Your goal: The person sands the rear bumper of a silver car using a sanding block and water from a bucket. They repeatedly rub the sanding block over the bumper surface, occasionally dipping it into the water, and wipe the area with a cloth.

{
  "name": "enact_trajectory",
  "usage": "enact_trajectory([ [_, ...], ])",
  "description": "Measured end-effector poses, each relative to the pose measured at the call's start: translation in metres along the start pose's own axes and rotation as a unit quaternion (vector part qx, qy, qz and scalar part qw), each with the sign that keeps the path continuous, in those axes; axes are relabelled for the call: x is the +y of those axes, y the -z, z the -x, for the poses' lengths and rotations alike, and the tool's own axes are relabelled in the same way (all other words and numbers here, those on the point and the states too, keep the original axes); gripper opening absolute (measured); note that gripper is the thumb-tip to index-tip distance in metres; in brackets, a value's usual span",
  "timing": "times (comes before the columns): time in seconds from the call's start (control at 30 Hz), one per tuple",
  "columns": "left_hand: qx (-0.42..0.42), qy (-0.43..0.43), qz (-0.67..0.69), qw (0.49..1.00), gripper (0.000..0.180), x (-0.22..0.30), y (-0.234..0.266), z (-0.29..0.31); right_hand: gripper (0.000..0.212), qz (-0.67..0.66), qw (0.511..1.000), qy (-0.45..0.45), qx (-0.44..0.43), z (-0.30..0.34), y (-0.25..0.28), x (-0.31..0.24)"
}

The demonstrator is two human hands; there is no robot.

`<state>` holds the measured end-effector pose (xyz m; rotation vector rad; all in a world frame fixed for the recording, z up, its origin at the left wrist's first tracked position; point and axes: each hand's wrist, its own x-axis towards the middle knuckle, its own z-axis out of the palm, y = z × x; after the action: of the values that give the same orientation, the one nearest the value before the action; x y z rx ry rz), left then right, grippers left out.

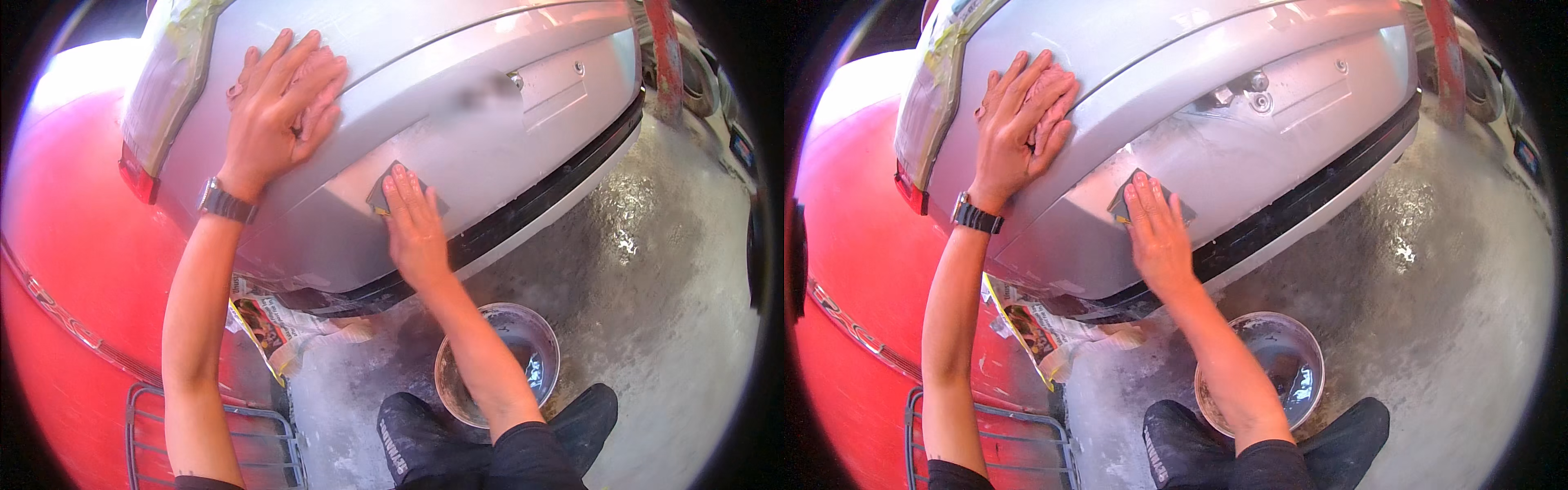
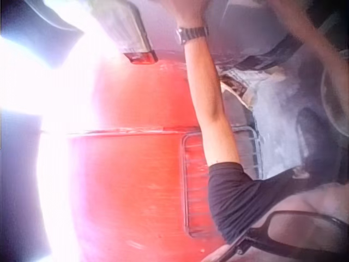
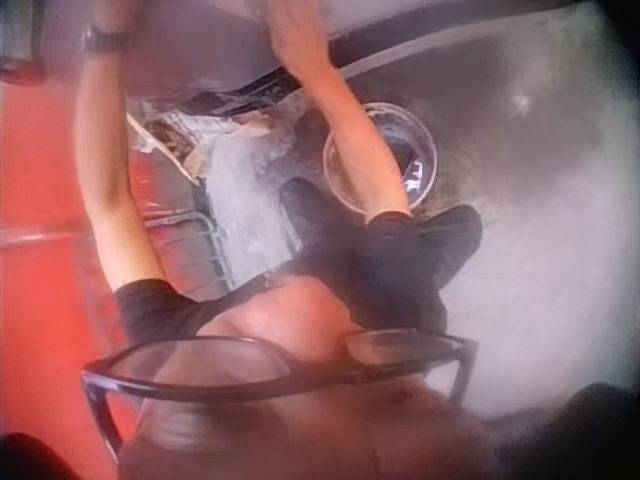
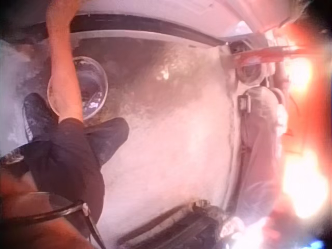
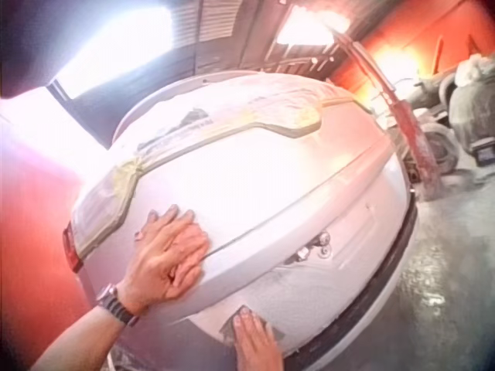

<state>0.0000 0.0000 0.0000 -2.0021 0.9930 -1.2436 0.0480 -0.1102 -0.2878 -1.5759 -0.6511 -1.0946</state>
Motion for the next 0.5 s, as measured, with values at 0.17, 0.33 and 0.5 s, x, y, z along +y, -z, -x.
enact_trajectory([
  [0.17, 0.009, 0.011, 0.02, 1.0, 0.046, 0.011, -0.009, 0.006, 0.056, 0.156, 0.987, -0.023, 0.003, -0.032, 0.024, 0.022],
  [0.33, 0.011, 0.003, 0.004, 1.0, 0.045, 0.006, -0.004, -0.002, 0.056, 0.056, 0.998, 0.025, -0.001, -0.013, 0.003, -0.004],
  [0.5, -0.002, 0.008, 0.008, 1.0, 0.045, 0.008, -0.004, -0.002, 0.052, 0.137, 0.989, -0.027, 0.04, -0.056, 0.019, 0.014],
])
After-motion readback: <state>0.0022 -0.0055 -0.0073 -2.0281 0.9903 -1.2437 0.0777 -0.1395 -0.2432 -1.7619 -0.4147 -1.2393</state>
